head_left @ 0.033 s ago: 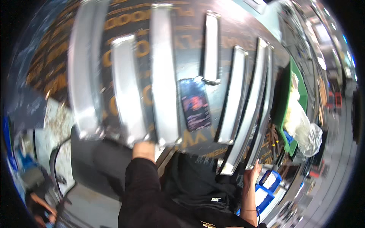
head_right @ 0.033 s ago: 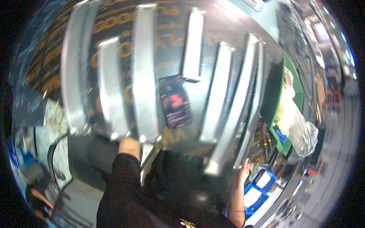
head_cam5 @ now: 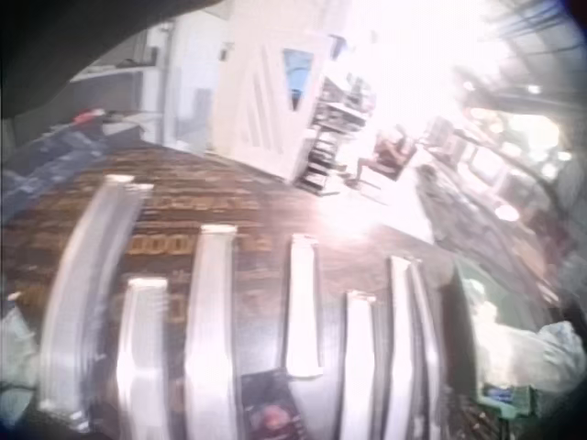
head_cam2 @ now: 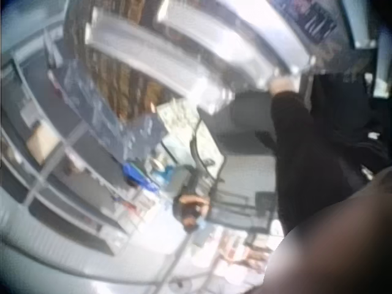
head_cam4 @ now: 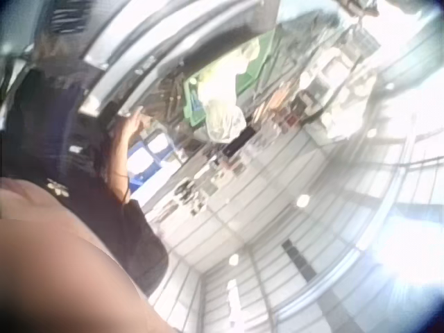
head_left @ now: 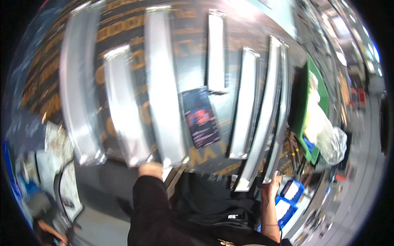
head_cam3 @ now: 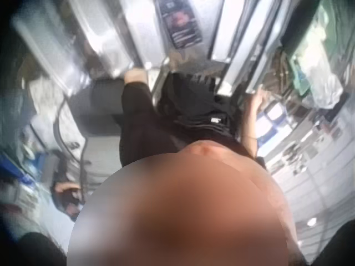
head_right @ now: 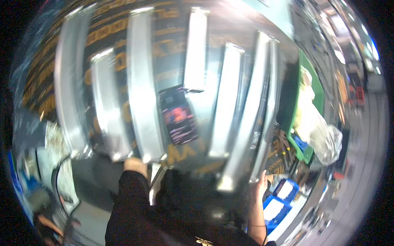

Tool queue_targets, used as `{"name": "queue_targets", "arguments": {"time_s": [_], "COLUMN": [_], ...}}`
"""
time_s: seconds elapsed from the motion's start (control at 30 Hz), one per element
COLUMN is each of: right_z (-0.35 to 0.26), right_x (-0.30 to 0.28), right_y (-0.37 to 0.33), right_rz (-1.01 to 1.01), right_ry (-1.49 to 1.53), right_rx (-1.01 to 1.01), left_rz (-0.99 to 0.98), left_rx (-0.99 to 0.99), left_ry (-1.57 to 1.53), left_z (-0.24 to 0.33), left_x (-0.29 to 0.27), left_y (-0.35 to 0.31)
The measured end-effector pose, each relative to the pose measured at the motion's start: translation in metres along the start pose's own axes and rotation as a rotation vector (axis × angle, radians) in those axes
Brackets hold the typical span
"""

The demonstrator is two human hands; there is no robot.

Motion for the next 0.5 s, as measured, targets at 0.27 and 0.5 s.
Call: {"name": "queue_targets", "arguments": {"time_s": [0.27,0.5], "right_z": [0.012,0.016], "right_x": [-0.032,-0.033], "right_y": [-0.002,0.001], "right_rz": [0.233,0.220], "right_ry": [-0.238,-0.402], "right_rx": [-0.074,-0.135], "left_rz": [-0.001,-0.015], "left_rx": [0.091,0.141], "left_ry": [0.179,0.215], "left_z": [-0.005,0.004], "left_x": [0.029,0.042], "left_y": [0.024,0.021]}}
Point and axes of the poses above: each hand's wrist, its own y-axis towards the middle knuckle, its own x-axis out of the palm, z = x × y, the point moved 8 cm from there along y, towards the middle knuckle, and after that the axes turned 13 degrees about z, right-handed, at the moved point
